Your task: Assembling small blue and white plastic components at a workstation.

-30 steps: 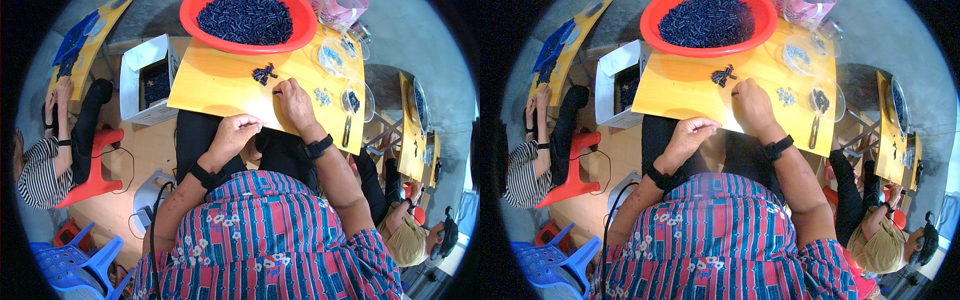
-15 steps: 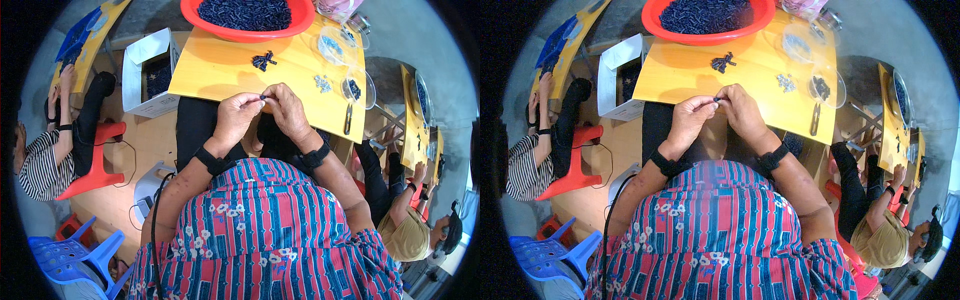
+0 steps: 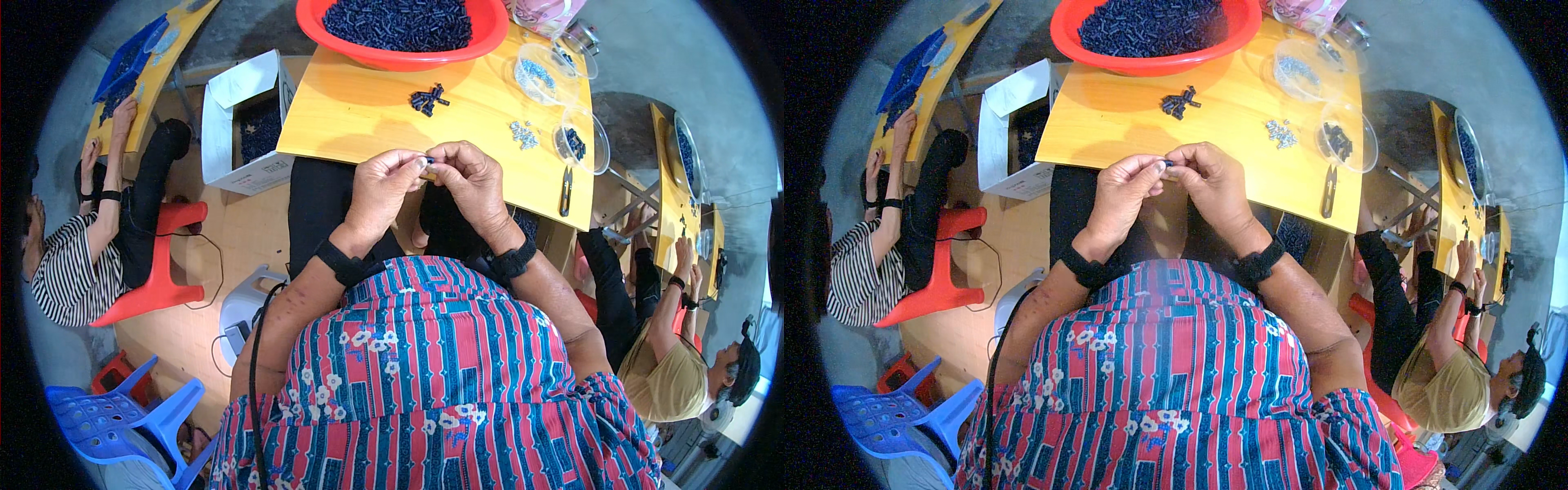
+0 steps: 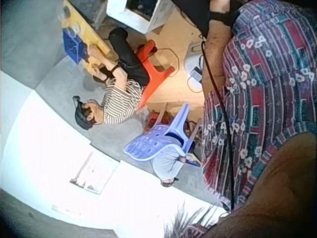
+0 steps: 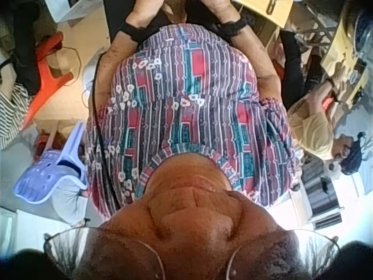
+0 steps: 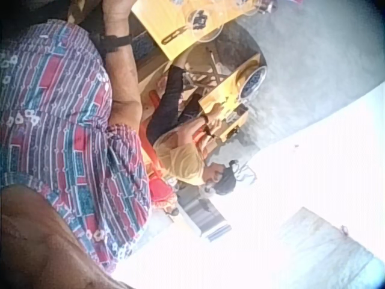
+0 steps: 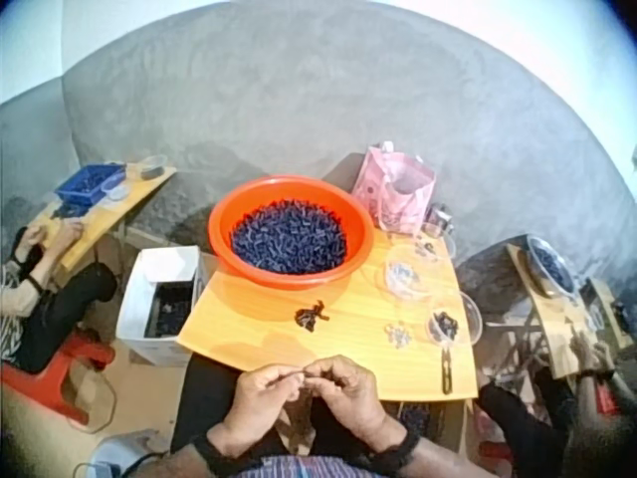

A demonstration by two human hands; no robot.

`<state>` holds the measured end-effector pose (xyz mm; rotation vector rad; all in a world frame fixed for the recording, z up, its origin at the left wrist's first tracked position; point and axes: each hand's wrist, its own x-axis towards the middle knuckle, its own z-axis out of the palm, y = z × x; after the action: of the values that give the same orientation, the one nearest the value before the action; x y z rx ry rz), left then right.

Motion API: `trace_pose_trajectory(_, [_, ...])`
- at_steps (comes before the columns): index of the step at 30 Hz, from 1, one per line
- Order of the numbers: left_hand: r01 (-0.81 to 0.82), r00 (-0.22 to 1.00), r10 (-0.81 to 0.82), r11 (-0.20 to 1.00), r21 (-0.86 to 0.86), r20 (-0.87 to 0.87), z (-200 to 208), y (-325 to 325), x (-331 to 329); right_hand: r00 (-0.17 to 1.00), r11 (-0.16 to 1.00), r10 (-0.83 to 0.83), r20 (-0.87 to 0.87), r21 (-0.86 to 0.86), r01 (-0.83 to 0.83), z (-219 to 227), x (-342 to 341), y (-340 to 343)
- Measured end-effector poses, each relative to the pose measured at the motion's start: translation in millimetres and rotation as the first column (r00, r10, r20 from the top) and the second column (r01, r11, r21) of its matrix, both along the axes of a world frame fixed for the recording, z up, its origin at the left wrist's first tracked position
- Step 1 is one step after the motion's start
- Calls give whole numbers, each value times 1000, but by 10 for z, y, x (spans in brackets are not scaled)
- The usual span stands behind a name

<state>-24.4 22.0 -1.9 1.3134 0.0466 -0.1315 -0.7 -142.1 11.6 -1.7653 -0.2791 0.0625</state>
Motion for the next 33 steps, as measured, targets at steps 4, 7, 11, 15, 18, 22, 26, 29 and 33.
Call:
trace_pose_trajectory(4, [83,991,-96,987,-141,-90,22,22,-21,998,988,18,-64,152,-8,48,-12,1])
trace_pose_trajectory(7, [107,990,-119,984,-141,-80,9,38,-11,999,992,39,-4,117,-38,95,-6,-7])
trace_pose_trajectory(11, [114,987,-130,982,-152,-95,-12,64,0,998,999,30,55,19,-31,118,13,-5])
trace_pose_trajectory(15, [156,987,-159,984,-81,-33,-46,86,24,990,995,35,135,-97,-22,148,27,-24])
trace_pose_trajectory(18, [122,992,-121,990,-63,26,-24,62,27,979,986,63,196,-165,-31,200,44,-27])
trace_pose_trajectory(22, [67,993,-70,997,28,98,-11,84,51,971,980,80,227,-197,-35,209,59,-13])
trace_pose_trajectory(26, [97,984,-111,990,105,140,-45,137,92,958,970,123,258,-236,-61,169,124,-8])
trace_pose_trajectory(29, [73,981,-106,978,198,160,-20,157,117,971,974,133,198,-210,-91,151,180,-8])
trace_pose_trajectory(33, [-4,977,-59,956,292,205,14,152,145,963,931,99,252,-365,-1,70,371,-43])
